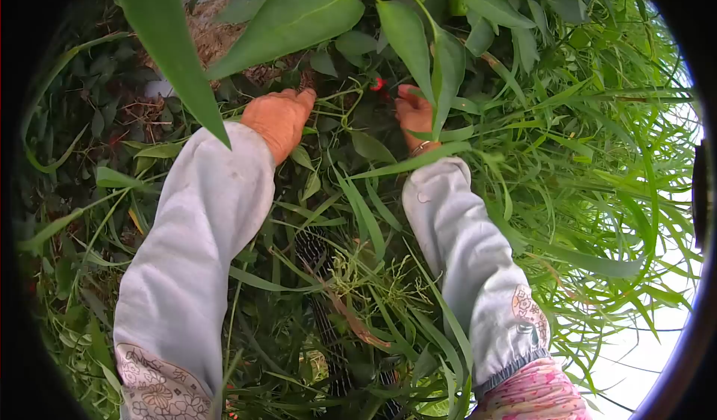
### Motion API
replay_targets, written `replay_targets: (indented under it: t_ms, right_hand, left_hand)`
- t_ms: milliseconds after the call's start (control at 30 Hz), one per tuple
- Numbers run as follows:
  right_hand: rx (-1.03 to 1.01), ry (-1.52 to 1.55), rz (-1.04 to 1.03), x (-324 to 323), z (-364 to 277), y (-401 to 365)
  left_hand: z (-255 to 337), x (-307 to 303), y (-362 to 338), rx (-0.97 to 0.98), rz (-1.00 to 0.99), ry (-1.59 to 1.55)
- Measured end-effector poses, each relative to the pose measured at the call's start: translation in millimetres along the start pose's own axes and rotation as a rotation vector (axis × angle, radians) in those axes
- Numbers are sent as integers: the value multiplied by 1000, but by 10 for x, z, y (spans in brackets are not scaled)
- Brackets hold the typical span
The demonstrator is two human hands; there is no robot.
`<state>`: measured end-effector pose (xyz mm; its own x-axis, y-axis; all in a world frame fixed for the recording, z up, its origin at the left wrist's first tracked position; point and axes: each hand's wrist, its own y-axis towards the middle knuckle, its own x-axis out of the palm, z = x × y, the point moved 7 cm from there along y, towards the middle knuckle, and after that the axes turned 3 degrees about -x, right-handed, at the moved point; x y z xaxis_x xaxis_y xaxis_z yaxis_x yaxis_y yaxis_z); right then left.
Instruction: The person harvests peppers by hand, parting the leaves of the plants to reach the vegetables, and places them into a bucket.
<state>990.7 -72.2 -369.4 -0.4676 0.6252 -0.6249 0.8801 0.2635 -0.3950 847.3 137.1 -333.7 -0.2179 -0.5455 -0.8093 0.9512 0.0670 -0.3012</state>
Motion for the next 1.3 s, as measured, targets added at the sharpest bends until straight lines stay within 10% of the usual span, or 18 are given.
replay_targets:
  t_ms: [100,300,667,767,1000,1233,1300]
  right_hand:
    - [-333,-351,18,219,-382,-27]
    - [-29,-535,-205,456,-328,115]
    - [-166,-122,-355,243,-244,-375]
    - [297,418,-148,27,-233,-128]
    - [22,-52,18,-74,-941,556]
    - [-28,322,-58,23,-1061,78]
    - [48,559,-113,118,-1006,-157]
  left_hand:
    - [-89,-12,1,14,-29,-13]
    - [-153,-3,3,47,-41,-36]
    - [-25,162,-192,29,64,-109]
    - [-70,258,-205,25,76,-115]
    - [-49,269,-227,21,118,-170]
    - [-49,315,-168,-69,-89,-144]
    - [-10,241,-175,-9,123,-190]
